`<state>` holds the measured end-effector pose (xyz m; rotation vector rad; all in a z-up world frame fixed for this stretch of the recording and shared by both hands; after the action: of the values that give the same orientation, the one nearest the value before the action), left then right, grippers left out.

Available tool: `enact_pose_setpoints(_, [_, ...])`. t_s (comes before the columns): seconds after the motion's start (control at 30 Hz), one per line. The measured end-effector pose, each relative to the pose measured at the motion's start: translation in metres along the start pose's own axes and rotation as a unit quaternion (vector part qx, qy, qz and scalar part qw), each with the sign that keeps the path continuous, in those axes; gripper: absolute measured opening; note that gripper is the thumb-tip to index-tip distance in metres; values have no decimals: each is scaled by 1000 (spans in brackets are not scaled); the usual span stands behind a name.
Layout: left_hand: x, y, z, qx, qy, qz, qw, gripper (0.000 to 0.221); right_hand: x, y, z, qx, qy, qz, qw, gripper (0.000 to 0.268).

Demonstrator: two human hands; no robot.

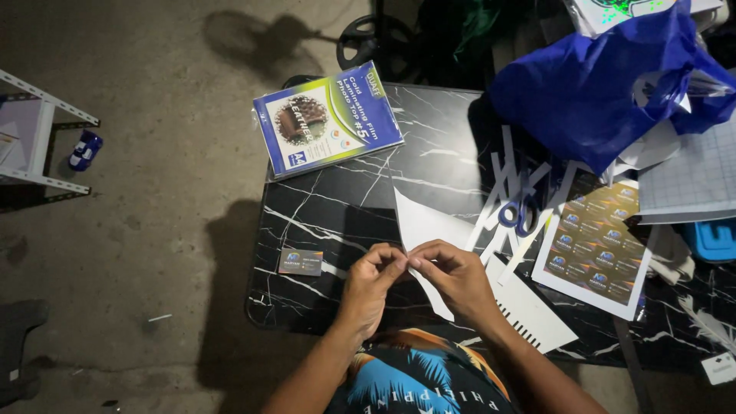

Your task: Cutting printed business cards from a sheet and organizing them.

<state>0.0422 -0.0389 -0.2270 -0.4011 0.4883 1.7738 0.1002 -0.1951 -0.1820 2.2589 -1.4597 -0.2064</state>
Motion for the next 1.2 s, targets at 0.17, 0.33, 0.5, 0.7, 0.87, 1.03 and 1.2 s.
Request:
enact_pose_setpoints(0.17, [-2,1,1,24,9,1,1000,8,2,-1,0,-21,12,-9,1000,13])
enact_pose_setpoints(0.33, [-5,2,7,53,37,4,998,18,1,2,0,39,24,-4,999,15])
enact_pose_setpoints(0.5, [-4,4,3,41,45,14,998,22,-5,7,-19,81,98,32,991,19])
enact_pose_setpoints(0.7, [2,8,6,18,25,28,999,20,-11,13,-38,139,193,29,971,22])
enact_pose_setpoints(0.87, [8,13,8,-10,6,34,999,15,-17,11,-42,192,232,21,953,22])
enact_pose_setpoints(1.03, [6,16,23,-68,-62,81,992,11,-22,13,-66,235,200,-15,951,23])
enact_pose_setpoints(1.2, [-24,21,91,-236,-250,70,936,8,-24,13,-81,286,95,-54,952,19])
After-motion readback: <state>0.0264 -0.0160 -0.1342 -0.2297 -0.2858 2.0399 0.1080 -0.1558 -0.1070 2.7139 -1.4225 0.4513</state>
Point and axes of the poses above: each hand's wrist, its own y-axis away from the middle knuckle, its own x-axis out of the back of the hand, z = x × y, the point moved 2 cm from there along -y, towards the middle knuckle, and after that the axes turned 13 degrees about -x, right-handed, at the moved point
